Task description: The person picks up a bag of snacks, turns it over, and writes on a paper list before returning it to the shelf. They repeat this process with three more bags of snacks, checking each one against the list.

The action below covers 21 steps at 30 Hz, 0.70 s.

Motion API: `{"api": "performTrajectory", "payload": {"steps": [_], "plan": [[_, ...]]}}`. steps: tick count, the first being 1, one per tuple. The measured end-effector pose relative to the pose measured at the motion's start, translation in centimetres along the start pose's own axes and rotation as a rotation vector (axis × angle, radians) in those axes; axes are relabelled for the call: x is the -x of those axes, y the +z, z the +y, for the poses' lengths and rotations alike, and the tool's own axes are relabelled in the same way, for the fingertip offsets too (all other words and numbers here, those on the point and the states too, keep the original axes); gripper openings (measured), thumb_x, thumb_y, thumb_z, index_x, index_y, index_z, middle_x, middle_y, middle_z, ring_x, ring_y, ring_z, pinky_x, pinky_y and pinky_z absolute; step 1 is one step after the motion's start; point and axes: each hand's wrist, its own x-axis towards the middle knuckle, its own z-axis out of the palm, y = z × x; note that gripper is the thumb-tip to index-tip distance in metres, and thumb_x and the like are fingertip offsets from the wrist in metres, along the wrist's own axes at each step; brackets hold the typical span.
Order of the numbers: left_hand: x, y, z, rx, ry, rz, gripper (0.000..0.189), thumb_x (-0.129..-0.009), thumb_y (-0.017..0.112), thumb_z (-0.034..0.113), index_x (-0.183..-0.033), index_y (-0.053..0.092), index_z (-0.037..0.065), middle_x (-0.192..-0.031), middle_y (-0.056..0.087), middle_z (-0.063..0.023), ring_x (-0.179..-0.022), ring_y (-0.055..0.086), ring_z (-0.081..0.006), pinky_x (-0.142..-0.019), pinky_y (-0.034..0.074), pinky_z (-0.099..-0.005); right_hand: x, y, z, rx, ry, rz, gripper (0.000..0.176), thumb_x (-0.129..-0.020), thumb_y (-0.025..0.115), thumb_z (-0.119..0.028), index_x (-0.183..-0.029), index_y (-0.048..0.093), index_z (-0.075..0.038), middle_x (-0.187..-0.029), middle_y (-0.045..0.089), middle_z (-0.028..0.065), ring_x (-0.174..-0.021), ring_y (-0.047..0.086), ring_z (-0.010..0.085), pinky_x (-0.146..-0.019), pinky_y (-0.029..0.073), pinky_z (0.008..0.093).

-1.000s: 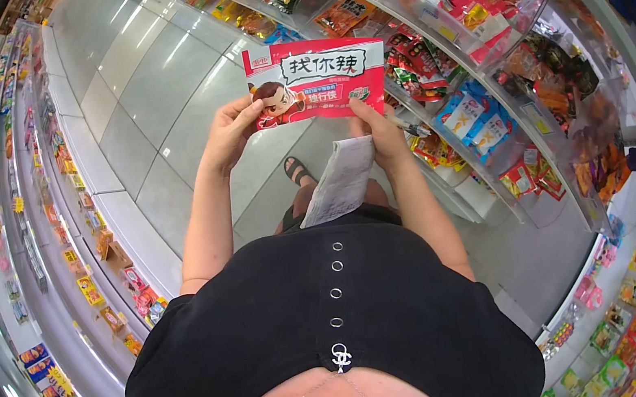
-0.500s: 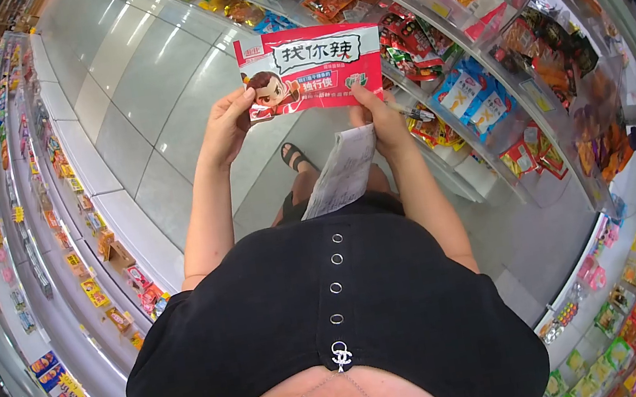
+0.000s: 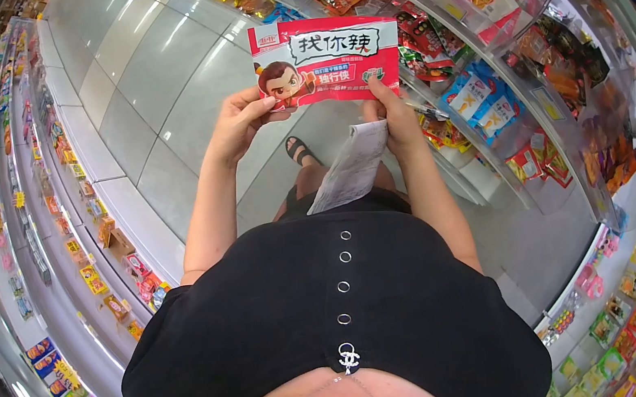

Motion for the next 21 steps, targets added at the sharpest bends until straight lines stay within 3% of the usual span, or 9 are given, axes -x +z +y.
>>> {"api": "performTrajectory", "payload": {"steps": [5,8,9,12,16,18,19,21], "plan": [[-0.4,0.4,-0.1,0.07,0.103,0.104,0.025,-0.089,0.057,0.015,-0.106,0.061,-0.003,-0.098,0.065,-0.0113,-0.089,0.063,-0.0177,-0.082,0.052,-0.0308,-0.2,-0.6,0.0,0.072,0.012,-0.035,0.028,-0.093,0.052,-0.03,-0.072,0.053,-0.012,-0.045,0.047,-0.0001,-0.036,0.039,0.0068,-0.036,0.025,0.022],[-1.4,-0.2,1.2,0.163,0.273,0.264,0.023,-0.089,0.057,0.017,-0.104,0.062,0.0,-0.093,0.066,-0.0075,-0.083,0.063,-0.0138,-0.079,0.05,-0.028,0.2,1.1,-0.6,0.235,-0.009,0.063,0.038,-0.095,0.044,-0.034,-0.083,0.061,-0.002,-0.044,0.043,-0.0016,-0.039,0.036,0.0063,-0.04,0.025,0.0215],[-1.4,-0.8,2.5,0.094,0.33,0.261,0.023,-0.089,0.057,0.017,-0.103,0.062,-0.001,-0.093,0.065,-0.0068,-0.082,0.062,-0.0129,-0.078,0.05,-0.0274,0.3,0.1,0.0,0.2,-0.066,-0.003,0.046,-0.093,0.047,-0.035,-0.118,0.054,0.003,-0.046,0.045,-0.0012,-0.039,0.037,0.0052,-0.039,0.025,0.0198],[-0.4,-0.4,8.7,-0.169,0.447,0.199,0.023,-0.088,0.059,0.017,-0.101,0.063,-0.002,-0.089,0.066,-0.0059,-0.08,0.061,-0.0115,-0.074,0.05,-0.0263,0.1,-0.3,-0.8,0.279,-0.096,0.049,0.052,-0.091,0.051,-0.036,-0.125,0.05,0.003,-0.047,0.045,-0.0011,-0.04,0.037,0.0048,-0.039,0.024,0.0195],[1.1,1.6,14.6,-0.225,0.41,-0.065,0.022,-0.087,0.062,0.018,-0.096,0.064,-0.002,-0.086,0.067,-0.0048,-0.078,0.063,-0.0111,-0.071,0.051,-0.0257,0.7,4.6,-6.4,0.54,-0.222,-0.037,0.051,-0.085,0.061,-0.027,-0.125,0.052,0.003,-0.05,0.045,-0.0039,-0.043,0.037,0.0031,-0.041,0.024,0.0187],[1.6,2.7,15.8,-0.289,0.417,-0.059,0.016,-0.087,0.057,0.015,-0.091,0.062,0.0,-0.08,0.062,-0.002,-0.073,0.057,-0.0069,-0.071,0.045,-0.0212,1.2,7.5,-9.7,0.62,-0.263,-0.135,0.045,-0.079,0.066,-0.009,-0.122,0.056,0.0,-0.058,0.05,-0.0047,-0.049,0.042,0.003,-0.047,0.031,0.0185],[1.8,2.7,16.5,-0.284,0.423,-0.17,0.016,-0.089,0.055,0.012,-0.094,0.063,0.0,-0.085,0.064,-0.0037,-0.078,0.06,-0.0088,-0.075,0.047,-0.0236,1.6,9.0,-11.4,0.619,-0.251,-0.178,0.049,-0.076,0.068,-0.007,-0.123,0.056,-0.001,-0.059,0.052,-0.0032,-0.05,0.044,0.0032,-0.048,0.033,0.0187],[3.0,4.3,17.5,-0.132,0.369,-0.186,0.012,-0.079,0.064,0.005,-0.089,0.061,-0.002,-0.081,0.065,-0.0062,-0.071,0.06,-0.008,-0.064,0.047,-0.021,2.2,10.7,-13.4,0.676,-0.346,-0.26,0.045,-0.071,0.076,-0.014,-0.111,0.062,0.001,-0.058,0.051,-0.004,-0.05,0.042,0.0026,-0.047,0.031,0.0184]]}}
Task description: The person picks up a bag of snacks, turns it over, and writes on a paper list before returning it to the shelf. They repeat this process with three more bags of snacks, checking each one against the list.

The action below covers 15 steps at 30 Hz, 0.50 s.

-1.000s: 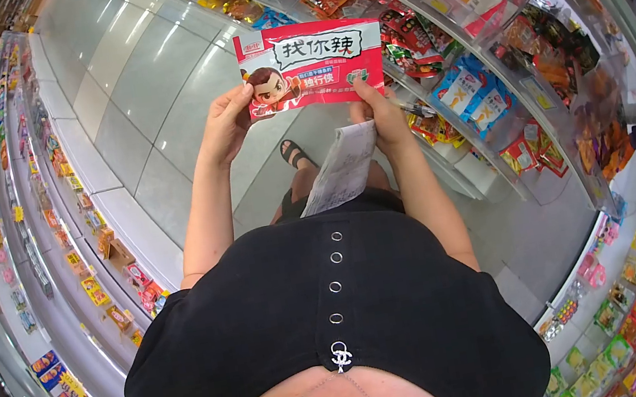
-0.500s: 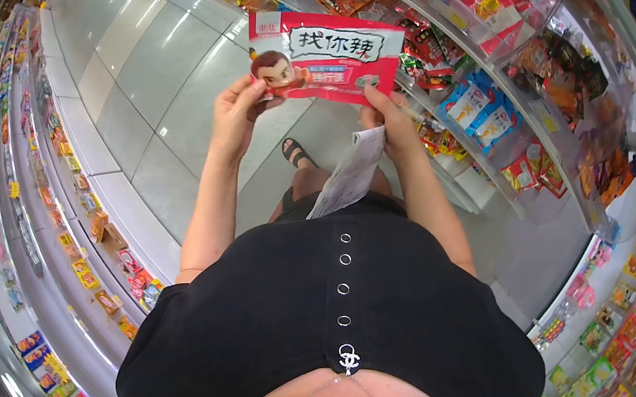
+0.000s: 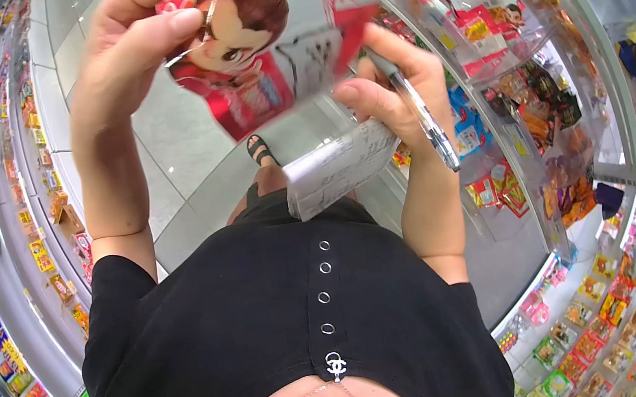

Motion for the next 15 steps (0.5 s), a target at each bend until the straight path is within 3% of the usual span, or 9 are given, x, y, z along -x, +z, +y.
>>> {"api": "performTrajectory", "payload": {"steps": [2,3,8,11,15], "plan": [[0.0,1.7,1.0,0.024,0.041,0.034,0.009,-0.078,0.064,0.005,-0.084,0.062,-0.001,-0.076,0.064,-0.0045,-0.065,0.057,-0.0061,-0.059,0.044,-0.0192,-0.4,-0.4,-2.0,0.066,-0.054,-0.089,0.047,-0.065,0.082,-0.024,-0.1,0.063,0.002,-0.057,0.052,-0.0044,-0.051,0.043,0.0018,-0.046,0.03,0.0183],[0.1,2.6,1.5,0.035,0.062,0.05,0.008,-0.078,0.064,0.006,-0.082,0.062,-0.001,-0.074,0.064,-0.0036,-0.063,0.056,-0.0051,-0.056,0.043,-0.0183,-0.4,-0.3,-3.5,0.087,-0.043,-0.098,0.039,-0.066,0.08,-0.019,-0.094,0.066,0.003,-0.06,0.057,-0.0013,-0.054,0.047,0.0033,-0.049,0.034,0.0187],[0.7,4.2,2.7,0.077,0.078,0.161,0.013,-0.072,0.068,0.005,-0.08,0.062,-0.002,-0.073,0.064,-0.0047,-0.064,0.057,-0.0059,-0.059,0.043,-0.019,1.8,3.0,-5.4,0.02,-0.144,0.283,0.015,-0.066,0.068,-0.008,-0.077,0.068,0.003,-0.067,0.064,0.0044,-0.059,0.056,0.0094,-0.057,0.04,0.0219],[0.9,4.9,3.4,0.089,0.005,0.19,0.024,-0.066,0.071,0.0,-0.089,0.064,-0.005,-0.082,0.067,-0.0078,-0.071,0.061,-0.0095,-0.067,0.046,-0.0205,2.3,3.0,-5.3,-0.026,-0.106,0.331,0.015,-0.066,0.069,-0.009,-0.076,0.068,0.003,-0.066,0.063,0.0028,-0.058,0.053,0.0082,-0.056,0.037,0.0217],[1.1,5.2,2.1,0.046,0.058,0.242,0.039,-0.062,0.073,0.0,-0.099,0.064,-0.008,-0.087,0.068,-0.0107,-0.077,0.063,-0.0123,-0.075,0.047,-0.0223,2.4,3.4,-4.7,-0.074,-0.171,0.349,0.02,-0.075,0.068,-0.018,-0.081,0.064,0.002,-0.057,0.054,0.0022,-0.045,0.041,0.005,-0.045,0.028,0.018]]}}
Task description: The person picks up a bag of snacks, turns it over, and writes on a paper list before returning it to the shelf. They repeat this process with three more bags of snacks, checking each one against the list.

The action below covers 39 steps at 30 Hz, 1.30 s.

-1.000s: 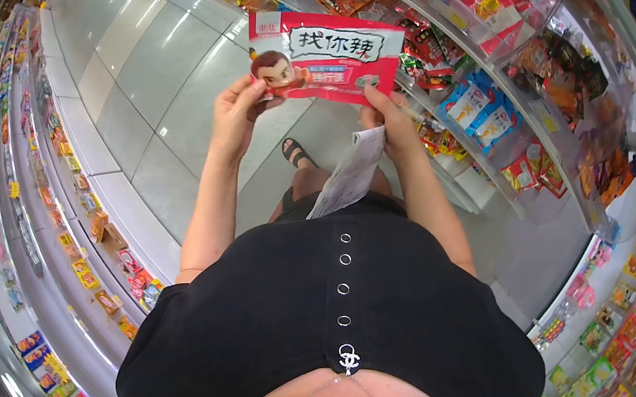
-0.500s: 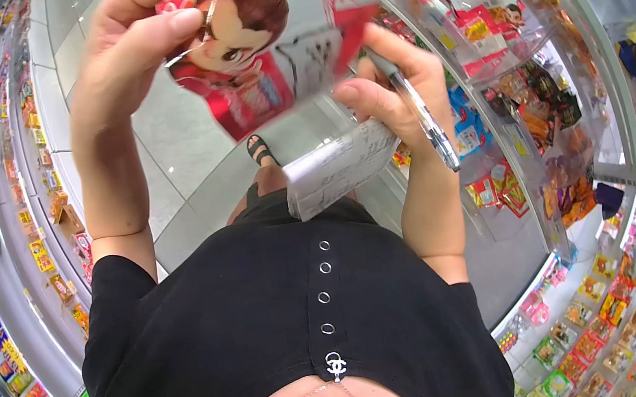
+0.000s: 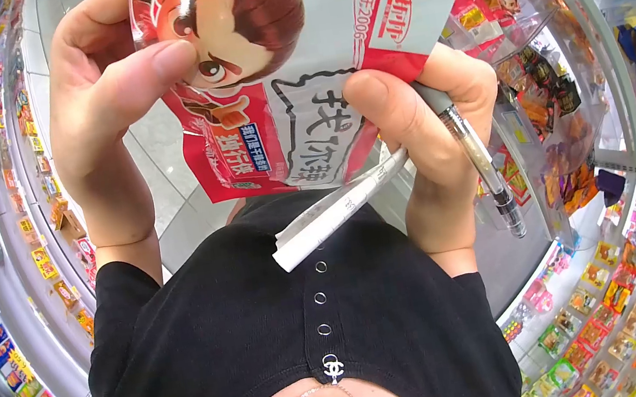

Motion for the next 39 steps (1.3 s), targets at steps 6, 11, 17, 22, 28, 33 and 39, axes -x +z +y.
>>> {"api": "performTrajectory", "payload": {"steps": [6,11,17,22,28,33,39], "plan": [[0.3,1.0,0.1,-0.087,0.103,0.026,0.043,-0.056,0.075,0.005,-0.096,0.065,-0.008,-0.087,0.069,-0.0107,-0.078,0.063,-0.0121,-0.077,0.047,-0.023,-0.1,-0.9,-0.2,0.041,-0.031,-0.053,0.033,-0.076,0.07,-0.03,-0.082,0.064,0.002,-0.053,0.053,0.003,-0.039,0.038,0.0051,-0.041,0.026,0.018],[0.4,0.9,-0.9,-0.054,0.12,0.027,0.045,-0.054,0.076,0.002,-0.097,0.064,-0.008,-0.088,0.068,-0.0118,-0.079,0.064,-0.0135,-0.077,0.048,-0.0246,0.3,-1.2,-0.1,0.0,0.005,-0.016,0.028,-0.075,0.07,-0.026,-0.082,0.064,0.001,-0.056,0.055,0.0027,-0.042,0.038,0.0041,-0.043,0.027,0.0174],[0.5,1.9,-1.1,-0.093,0.15,0.063,0.043,-0.055,0.077,0.001,-0.095,0.064,-0.008,-0.089,0.068,-0.0118,-0.08,0.064,-0.0143,-0.076,0.049,-0.0246,0.5,-1.2,-0.8,-0.011,0.088,0.065,0.021,-0.072,0.071,-0.02,-0.075,0.067,0.001,-0.06,0.057,-0.0019,-0.049,0.04,0.0018,-0.047,0.023,0.0196],[-0.1,1.5,-1.9,-0.026,0.16,-0.008,0.042,-0.055,0.077,0.001,-0.093,0.064,-0.007,-0.088,0.068,-0.0115,-0.08,0.064,-0.0141,-0.076,0.049,-0.0245,0.8,-1.6,-1.0,-0.005,0.079,0.087,0.023,-0.071,0.073,-0.021,-0.074,0.066,0.0,-0.06,0.057,-0.0017,-0.048,0.039,0.0016,-0.047,0.024,0.0194],[-0.1,1.6,-1.8,0.03,0.132,-0.013,0.041,-0.055,0.079,0.003,-0.092,0.064,-0.006,-0.088,0.068,-0.0112,-0.078,0.064,-0.0136,-0.075,0.049,-0.0245,0.3,-1.7,-0.8,-0.003,0.083,0.093,0.023,-0.07,0.073,-0.022,-0.073,0.066,-0.001,-0.06,0.057,-0.0017,-0.046,0.038,0.0012,-0.046,0.023,0.0188],[-0.4,1.4,-2.2,0.014,0.173,-0.058,0.041,-0.054,0.079,0.004,-0.091,0.064,-0.006,-0.087,0.068,-0.0108,-0.078,0.065,-0.0136,-0.074,0.05,-0.0244,0.7,-1.6,-1.1,-0.029,0.076,0.1,0.022,-0.07,0.073,-0.021,-0.072,0.066,-0.001,-0.06,0.056,-0.0021,-0.047,0.038,0.0013,-0.046,0.022,0.0193],[-0.4,1.4,-2.7,0.043,0.178,0.022,0.041,-0.054,0.078,0.002,-0.091,0.064,-0.006,-0.086,0.068,-0.0112,-0.077,0.065,-0.0139,-0.073,0.05,-0.0245,0.7,-1.7,-1.1,-0.049,0.061,0.088,0.02,-0.07,0.073,-0.019,-0.073,0.066,0.0,-0.061,0.057,-0.002,-0.049,0.039,0.0019,-0.048,0.024,0.0196]]}}
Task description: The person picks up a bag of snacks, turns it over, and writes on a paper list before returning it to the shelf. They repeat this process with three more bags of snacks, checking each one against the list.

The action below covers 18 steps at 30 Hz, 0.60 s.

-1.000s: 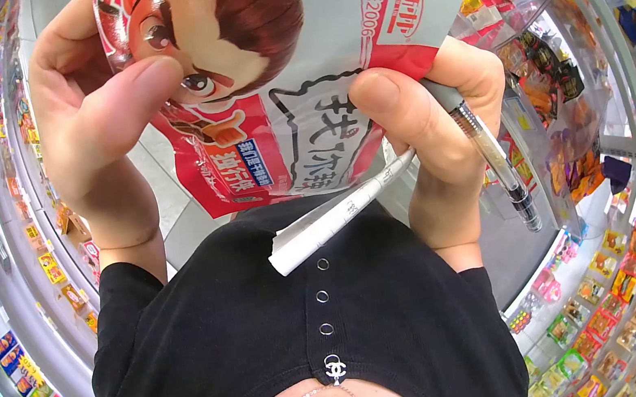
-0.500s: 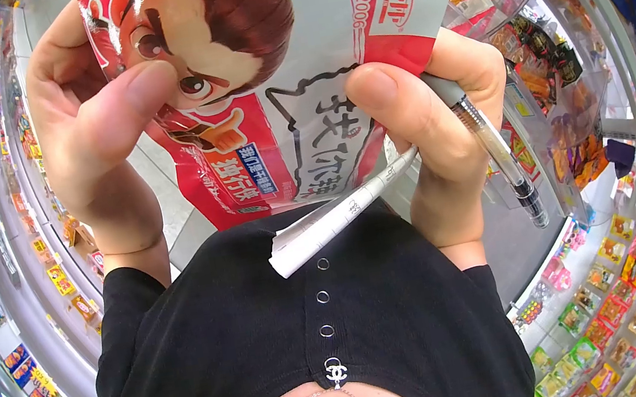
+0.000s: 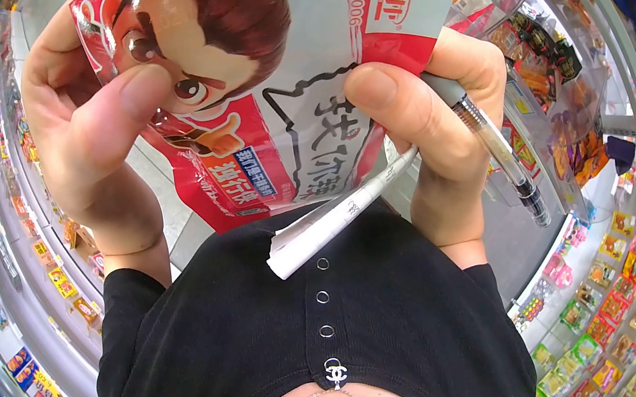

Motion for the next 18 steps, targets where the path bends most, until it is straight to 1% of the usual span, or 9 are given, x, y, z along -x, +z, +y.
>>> {"api": "performTrajectory", "payload": {"steps": [8,13,16,18], "plan": [[-0.01,-0.27,0.35,0.039,0.017,-0.043,0.045,-0.052,0.076,0.0,-0.094,0.063,-0.008,-0.089,0.068,-0.0127,-0.08,0.065,-0.0148,-0.075,0.05,-0.0254,-0.15,0.27,0.4,-0.05,-0.083,-0.054,0.02,-0.07,0.074,-0.017,-0.077,0.067,0.0,-0.065,0.059,-0.0014,-0.053,0.043,0.0036,-0.051,0.028,0.0203],[-0.04,-0.25,0.05,0.034,0.044,-0.038,0.046,-0.053,0.075,0.0,-0.097,0.063,-0.008,-0.09,0.068,-0.0138,-0.08,0.065,-0.0161,-0.076,0.05,-0.0258,0.05,0.19,0.11,-0.02,-0.025,-0.052,0.021,-0.069,0.074,-0.017,-0.077,0.067,0.001,-0.067,0.059,-0.0011,-0.056,0.045,0.0044,-0.053,0.029,0.0206],[0.05,-0.14,0.24,0.091,0.002,-0.038,0.045,-0.054,0.074,0.0,-0.097,0.063,-0.009,-0.09,0.068,-0.0144,-0.08,0.065,-0.0166,-0.076,0.05,-0.0259,0.09,0.25,0.09,0.003,-0.003,-0.049,0.023,-0.069,0.074,-0.019,-0.078,0.067,0.001,-0.067,0.06,-0.0007,-0.057,0.045,0.0047,-0.054,0.03,0.0207],[0.0,-0.11,0.65,0.105,-0.049,-0.036,0.043,-0.056,0.073,0.001,-0.097,0.063,-0.008,-0.09,0.068,-0.0144,-0.079,0.065,-0.0168,-0.076,0.05,-0.0263,0.2,0.15,-0.36,0.029,0.059,-0.043,0.025,-0.069,0.073,-0.021,-0.079,0.067,0.001,-0.068,0.06,-0.0002,-0.058,0.046,0.0049,-0.055,0.031,0.0208]]}}
